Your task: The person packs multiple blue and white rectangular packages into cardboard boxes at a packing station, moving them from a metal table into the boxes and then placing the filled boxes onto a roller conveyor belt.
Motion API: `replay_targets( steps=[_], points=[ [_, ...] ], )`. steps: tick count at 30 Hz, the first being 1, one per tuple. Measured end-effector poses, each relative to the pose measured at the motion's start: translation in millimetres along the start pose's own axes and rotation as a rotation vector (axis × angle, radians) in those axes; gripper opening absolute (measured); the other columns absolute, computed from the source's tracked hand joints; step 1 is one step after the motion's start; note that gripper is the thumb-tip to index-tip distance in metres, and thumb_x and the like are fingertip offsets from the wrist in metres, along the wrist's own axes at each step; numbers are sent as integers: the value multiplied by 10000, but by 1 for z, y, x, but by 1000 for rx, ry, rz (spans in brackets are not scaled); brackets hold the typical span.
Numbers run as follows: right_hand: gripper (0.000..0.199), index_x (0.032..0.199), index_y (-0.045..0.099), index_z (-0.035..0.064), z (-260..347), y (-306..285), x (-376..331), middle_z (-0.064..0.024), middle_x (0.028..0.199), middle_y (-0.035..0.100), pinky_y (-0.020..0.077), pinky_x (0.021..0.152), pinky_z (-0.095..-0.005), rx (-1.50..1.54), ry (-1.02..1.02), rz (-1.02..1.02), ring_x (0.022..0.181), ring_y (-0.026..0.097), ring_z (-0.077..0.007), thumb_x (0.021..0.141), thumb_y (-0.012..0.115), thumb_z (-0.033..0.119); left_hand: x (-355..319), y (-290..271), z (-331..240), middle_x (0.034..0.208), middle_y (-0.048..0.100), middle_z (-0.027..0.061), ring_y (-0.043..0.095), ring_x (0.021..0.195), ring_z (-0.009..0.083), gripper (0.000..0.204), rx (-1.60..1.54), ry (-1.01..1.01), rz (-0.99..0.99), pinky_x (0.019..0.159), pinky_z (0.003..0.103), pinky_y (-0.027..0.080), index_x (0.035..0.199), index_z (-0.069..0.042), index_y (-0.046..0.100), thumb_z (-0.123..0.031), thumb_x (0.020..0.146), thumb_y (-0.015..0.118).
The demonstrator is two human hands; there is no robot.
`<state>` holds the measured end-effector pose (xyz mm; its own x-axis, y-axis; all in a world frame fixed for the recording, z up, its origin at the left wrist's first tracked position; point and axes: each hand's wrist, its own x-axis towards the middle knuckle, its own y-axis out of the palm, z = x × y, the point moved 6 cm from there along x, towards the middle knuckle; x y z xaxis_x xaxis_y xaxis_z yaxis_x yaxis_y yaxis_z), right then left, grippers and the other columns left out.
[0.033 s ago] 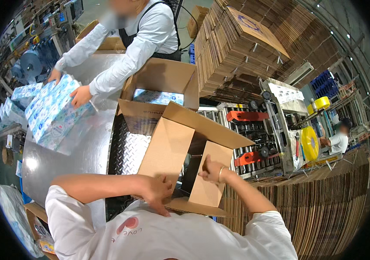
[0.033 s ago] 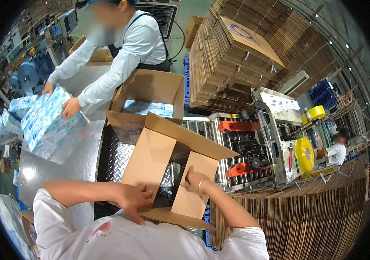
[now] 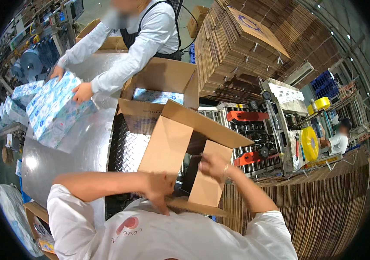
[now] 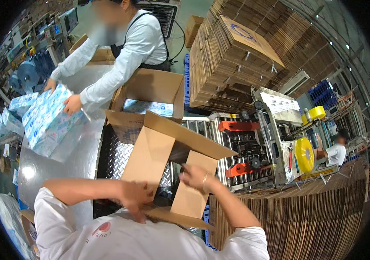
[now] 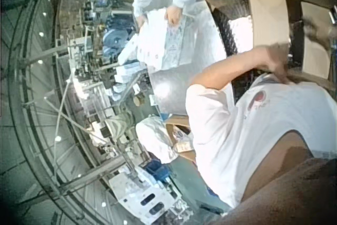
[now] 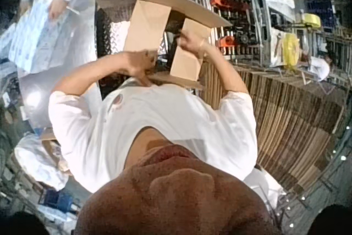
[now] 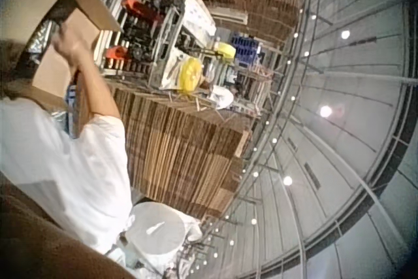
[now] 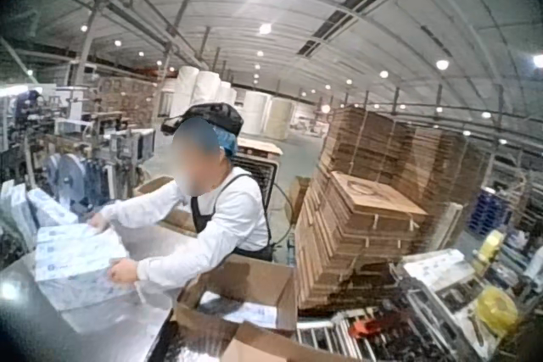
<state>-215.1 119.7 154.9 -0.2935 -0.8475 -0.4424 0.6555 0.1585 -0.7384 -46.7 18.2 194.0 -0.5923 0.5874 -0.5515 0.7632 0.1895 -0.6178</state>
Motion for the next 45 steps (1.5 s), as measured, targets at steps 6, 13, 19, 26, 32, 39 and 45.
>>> replay_targets(
  steps=[6,13,19,26,32,39,45],
  points=[
    [380,1038,513,-43,70,-130,25,-218,975,527,378,808,-426,-385,-240,-1015,908,480,-363,780,597,223,22,-32,127,1342,238,284,193,1261,445,1038,-10,-351,-779,1009,479,269,1274,53,278,-410,504,797],
    [432,1122,494,-14,16,37,-30,-211,1117,503,346,935,-455,-164,-296,-662,1074,455,-378,769,597,212,-20,-17,133,1226,365,329,398,1131,435,1035,-484,-723,-1210,930,447,359,1322,100,136,-408,644,729],
    [301,886,567,-26,-160,-53,-39,-123,744,571,426,634,-298,501,192,-1157,673,527,-201,895,469,258,9,-8,135,1054,525,240,574,862,372,656,-366,-1021,-1085,699,456,473,1302,51,273,-359,845,503],
    [763,944,588,-34,-388,321,33,-194,900,597,401,791,-420,758,895,-482,878,556,-309,819,323,671,-115,32,260,976,581,224,568,847,373,545,-203,-1183,-1171,728,457,432,1331,-39,286,-356,905,406],
    [713,1097,537,-31,-256,352,51,-119,985,579,430,755,-361,1548,832,-524,866,537,-228,837,370,611,-111,78,302,1061,567,208,558,909,375,508,-510,-1028,-1224,787,430,435,1243,-19,429,-397,919,327],
    [426,1138,487,-42,-166,26,-130,-127,1081,582,479,837,-346,1340,198,-728,963,582,-203,837,575,246,57,98,202,1386,317,84,318,1242,243,742,-2136,-113,-955,997,425,284,1344,-93,329,-642,846,293],
    [390,1045,544,1,3,54,-20,-98,1046,578,443,717,-348,993,-179,-199,911,555,-213,839,566,331,40,11,151,1437,184,117,251,1280,278,857,-1788,83,-985,1001,486,232,1411,-125,106,-642,802,419]
  ],
)
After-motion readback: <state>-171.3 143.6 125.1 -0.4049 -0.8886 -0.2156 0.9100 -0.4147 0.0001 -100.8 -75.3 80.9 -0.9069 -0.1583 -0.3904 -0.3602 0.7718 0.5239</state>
